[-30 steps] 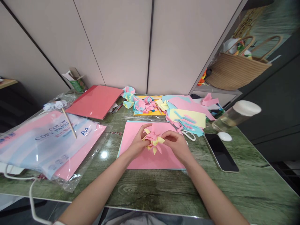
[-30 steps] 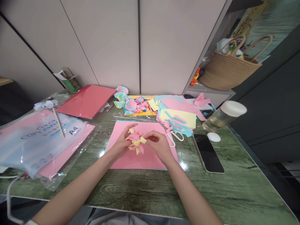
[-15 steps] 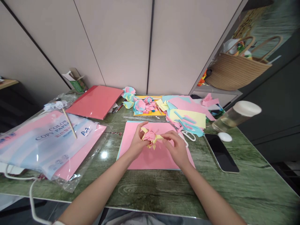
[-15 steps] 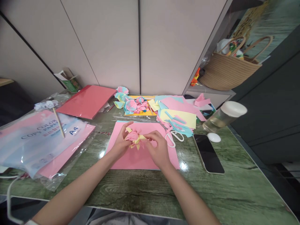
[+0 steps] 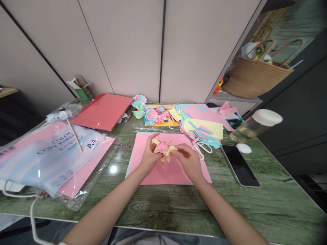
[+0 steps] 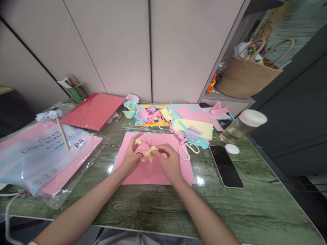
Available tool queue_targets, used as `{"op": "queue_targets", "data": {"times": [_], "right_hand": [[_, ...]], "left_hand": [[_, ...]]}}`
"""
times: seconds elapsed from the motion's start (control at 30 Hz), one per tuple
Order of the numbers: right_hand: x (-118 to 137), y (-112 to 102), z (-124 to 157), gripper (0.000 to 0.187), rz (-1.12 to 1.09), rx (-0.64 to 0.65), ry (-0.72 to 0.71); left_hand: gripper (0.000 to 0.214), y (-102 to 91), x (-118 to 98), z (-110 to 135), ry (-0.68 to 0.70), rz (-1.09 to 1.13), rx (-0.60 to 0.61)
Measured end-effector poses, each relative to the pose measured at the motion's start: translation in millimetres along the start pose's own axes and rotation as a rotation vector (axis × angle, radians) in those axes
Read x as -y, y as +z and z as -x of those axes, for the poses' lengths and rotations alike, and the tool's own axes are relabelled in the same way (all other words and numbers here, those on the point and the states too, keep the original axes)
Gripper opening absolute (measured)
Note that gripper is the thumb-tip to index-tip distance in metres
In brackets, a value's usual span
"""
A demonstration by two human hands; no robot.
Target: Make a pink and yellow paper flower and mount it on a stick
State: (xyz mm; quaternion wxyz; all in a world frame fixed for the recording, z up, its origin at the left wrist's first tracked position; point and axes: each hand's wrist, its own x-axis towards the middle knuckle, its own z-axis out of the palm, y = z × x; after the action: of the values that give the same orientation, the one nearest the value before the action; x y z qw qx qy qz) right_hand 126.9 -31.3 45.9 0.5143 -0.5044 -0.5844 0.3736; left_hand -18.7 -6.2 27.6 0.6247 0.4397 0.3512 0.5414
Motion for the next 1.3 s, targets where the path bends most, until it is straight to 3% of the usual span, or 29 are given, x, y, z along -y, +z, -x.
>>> {"op": "queue_targets", "data": {"times": [0.13,0.47,0.7,1.07,1.3], "right_hand": [[1,-4,-1,0.017,-0.125,0.114,0.018],[-4,-11,-5,0.017,-0.085,0.133,-0.019],[0,-14,-8,0.015,-0.119,0.173,0.03],[-1,-14,-11,0.009,-0.085,0.232,0.098],[2,-18,-12,0.015,-0.218,0.329,0.169]], "left_hand": [[0.062,-2.6,2,-1,-0.177,0.229,0.034],[0.051,-5.7,3,-2,-0.426,0.405,0.09],[0.054,-12.0,5,-4,-0.434,0.34,0.12],[0.066,-8.7,3,-6,-0.218,0.045,0.122],[0.063,-11.6,1,-5,-0.288,0.173,0.201]]}}
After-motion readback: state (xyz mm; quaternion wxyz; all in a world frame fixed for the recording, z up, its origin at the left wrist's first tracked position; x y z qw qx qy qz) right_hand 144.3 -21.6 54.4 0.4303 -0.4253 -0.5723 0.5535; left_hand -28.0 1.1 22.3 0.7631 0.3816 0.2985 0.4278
